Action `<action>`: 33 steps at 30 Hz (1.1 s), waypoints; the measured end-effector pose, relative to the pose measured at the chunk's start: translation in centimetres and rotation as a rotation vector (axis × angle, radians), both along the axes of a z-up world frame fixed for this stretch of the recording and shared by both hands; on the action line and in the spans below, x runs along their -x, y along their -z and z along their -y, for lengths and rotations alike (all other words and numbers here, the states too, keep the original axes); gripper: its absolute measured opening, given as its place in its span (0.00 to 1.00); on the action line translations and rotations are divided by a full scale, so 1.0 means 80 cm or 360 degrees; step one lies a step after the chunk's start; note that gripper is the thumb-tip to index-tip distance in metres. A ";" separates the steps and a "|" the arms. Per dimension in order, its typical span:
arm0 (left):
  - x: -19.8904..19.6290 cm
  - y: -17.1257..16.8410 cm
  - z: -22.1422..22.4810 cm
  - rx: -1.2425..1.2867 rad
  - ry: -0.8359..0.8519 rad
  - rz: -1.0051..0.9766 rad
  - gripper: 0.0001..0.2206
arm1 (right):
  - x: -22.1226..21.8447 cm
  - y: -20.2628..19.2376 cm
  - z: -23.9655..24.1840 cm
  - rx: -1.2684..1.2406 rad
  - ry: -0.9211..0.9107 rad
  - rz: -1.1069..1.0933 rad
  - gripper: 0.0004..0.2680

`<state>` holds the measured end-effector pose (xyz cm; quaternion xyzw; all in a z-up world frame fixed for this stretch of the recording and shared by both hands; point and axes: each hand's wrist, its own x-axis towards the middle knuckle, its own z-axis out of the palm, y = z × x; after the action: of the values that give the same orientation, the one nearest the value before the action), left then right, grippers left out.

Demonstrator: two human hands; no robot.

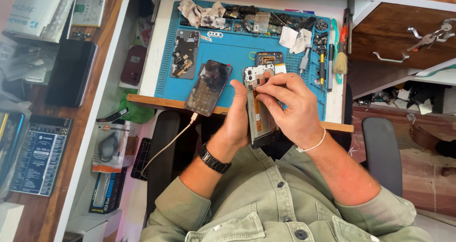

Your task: The person opens a mobile phone casing and detaches internal components including the battery and various connector cables.

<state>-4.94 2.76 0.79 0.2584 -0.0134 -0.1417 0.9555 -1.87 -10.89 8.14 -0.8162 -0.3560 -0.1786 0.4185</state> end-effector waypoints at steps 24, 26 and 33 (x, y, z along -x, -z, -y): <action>-0.020 -0.027 0.005 -0.0065 -0.0049 0.0178 0.47 | 0.034 0.002 0.018 -0.0020 -0.0181 0.0331 0.06; -0.026 -0.034 0.003 -0.0017 -0.0060 0.0188 0.46 | 0.049 0.010 0.019 -0.0103 -0.0279 0.0326 0.05; -0.021 -0.038 0.028 -0.0215 -0.0181 0.0056 0.45 | 0.060 0.048 0.021 -0.0568 -0.0069 -0.0094 0.02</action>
<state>-3.23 0.49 3.81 0.3251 -0.0058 -0.0833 0.9420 -6.66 -12.57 4.28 -0.7260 -0.3237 -0.2057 0.5708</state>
